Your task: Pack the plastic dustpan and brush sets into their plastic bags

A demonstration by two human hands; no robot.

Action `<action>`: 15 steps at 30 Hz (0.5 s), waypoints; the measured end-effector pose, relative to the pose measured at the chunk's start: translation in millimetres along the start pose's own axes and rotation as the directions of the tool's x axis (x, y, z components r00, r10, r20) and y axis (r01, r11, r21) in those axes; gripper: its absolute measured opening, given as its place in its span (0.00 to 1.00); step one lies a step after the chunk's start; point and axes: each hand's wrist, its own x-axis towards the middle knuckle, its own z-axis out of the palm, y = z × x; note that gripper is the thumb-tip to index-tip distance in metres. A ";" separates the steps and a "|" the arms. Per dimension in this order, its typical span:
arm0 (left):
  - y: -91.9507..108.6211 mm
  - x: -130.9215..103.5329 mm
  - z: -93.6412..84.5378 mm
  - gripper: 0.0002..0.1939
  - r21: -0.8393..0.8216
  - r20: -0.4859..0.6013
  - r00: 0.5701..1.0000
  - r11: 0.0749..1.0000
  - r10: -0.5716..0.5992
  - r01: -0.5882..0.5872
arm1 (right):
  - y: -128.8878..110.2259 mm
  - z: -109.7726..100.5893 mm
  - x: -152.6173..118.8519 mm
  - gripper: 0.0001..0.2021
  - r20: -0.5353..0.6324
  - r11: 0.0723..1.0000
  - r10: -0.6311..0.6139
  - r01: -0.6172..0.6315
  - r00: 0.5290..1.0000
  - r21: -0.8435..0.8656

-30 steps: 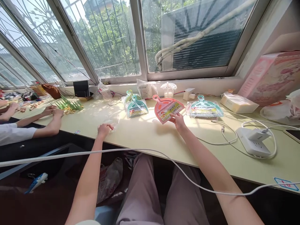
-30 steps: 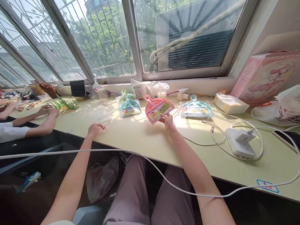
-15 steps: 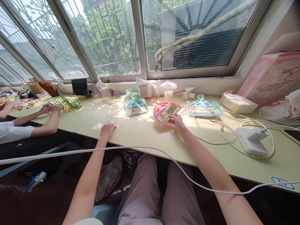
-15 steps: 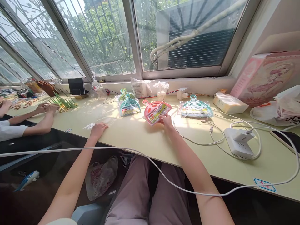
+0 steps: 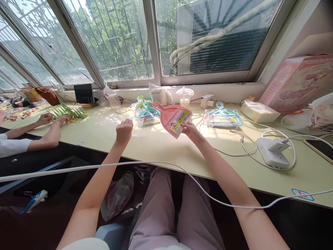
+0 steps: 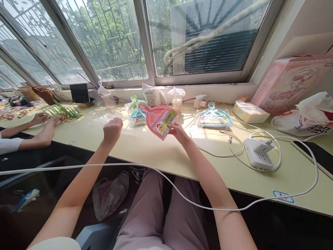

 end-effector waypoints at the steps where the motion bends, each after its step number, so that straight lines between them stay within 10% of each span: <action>1: 9.6 4.2 -8.9 0.20 -0.027 -0.019 1.000 1.000 0.002 -0.002 | -1.4 2.7 -2.0 0.14 0.047 1.000 0.017 -0.016 0.999 -0.006; 7: 36.5 25.2 -37.1 0.21 -0.104 -0.122 0.993 0.995 -0.005 -0.008 | 1.5 10.9 -5.1 0.14 0.183 0.992 0.114 -0.103 0.976 -0.069; 15: 56.8 31.3 -19.2 0.23 -0.333 -0.149 0.980 0.927 0.131 -0.175 | 15.2 7.0 4.0 0.09 0.071 0.989 0.151 -0.150 0.986 -0.014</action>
